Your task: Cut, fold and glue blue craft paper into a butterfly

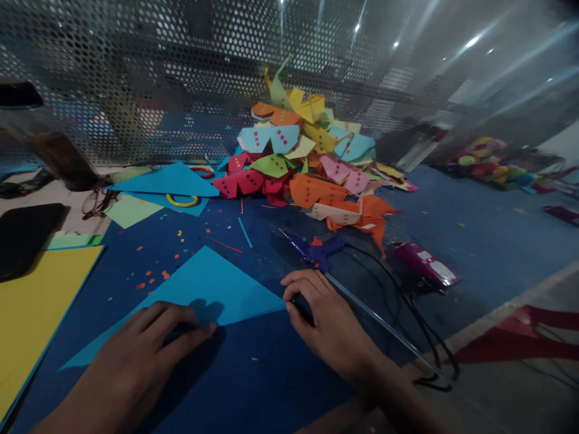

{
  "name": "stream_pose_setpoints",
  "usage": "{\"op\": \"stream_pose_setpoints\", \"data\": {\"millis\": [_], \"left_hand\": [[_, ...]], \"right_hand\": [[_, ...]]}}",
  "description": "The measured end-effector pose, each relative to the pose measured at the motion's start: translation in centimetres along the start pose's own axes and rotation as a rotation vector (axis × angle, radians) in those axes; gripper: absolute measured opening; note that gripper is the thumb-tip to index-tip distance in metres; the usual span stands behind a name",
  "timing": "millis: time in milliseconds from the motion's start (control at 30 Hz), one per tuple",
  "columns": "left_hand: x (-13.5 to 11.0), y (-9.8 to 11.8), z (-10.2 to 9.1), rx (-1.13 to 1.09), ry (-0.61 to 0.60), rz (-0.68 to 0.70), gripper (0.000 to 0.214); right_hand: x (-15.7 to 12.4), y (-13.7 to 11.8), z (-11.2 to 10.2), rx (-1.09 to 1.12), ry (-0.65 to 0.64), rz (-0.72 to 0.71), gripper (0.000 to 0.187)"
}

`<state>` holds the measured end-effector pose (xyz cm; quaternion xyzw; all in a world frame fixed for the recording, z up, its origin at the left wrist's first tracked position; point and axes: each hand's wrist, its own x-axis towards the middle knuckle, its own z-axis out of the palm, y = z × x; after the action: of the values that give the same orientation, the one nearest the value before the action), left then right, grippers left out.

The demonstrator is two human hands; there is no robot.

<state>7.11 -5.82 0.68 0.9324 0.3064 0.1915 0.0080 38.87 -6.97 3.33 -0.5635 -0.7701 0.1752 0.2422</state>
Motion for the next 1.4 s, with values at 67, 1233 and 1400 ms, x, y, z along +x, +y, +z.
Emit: {"op": "stream_pose_setpoints", "data": {"millis": [67,1233,1400], "left_hand": [[-0.1,0.2,0.2,0.004,0.057,-0.063,0.05],[0.8,1.4,-0.6,-0.13,0.14,-0.242,0.019],[0.6,1.3,-0.7,-0.111,0.125,-0.251,0.016]], "right_hand": [[0.0,0.0,0.0,0.004,0.0,-0.004,0.024],[1.6,-2.7,2.1,-0.024,-0.091,-0.262,0.005],[1.6,-2.6,2.1,-0.015,-0.094,-0.27,0.005]]}}
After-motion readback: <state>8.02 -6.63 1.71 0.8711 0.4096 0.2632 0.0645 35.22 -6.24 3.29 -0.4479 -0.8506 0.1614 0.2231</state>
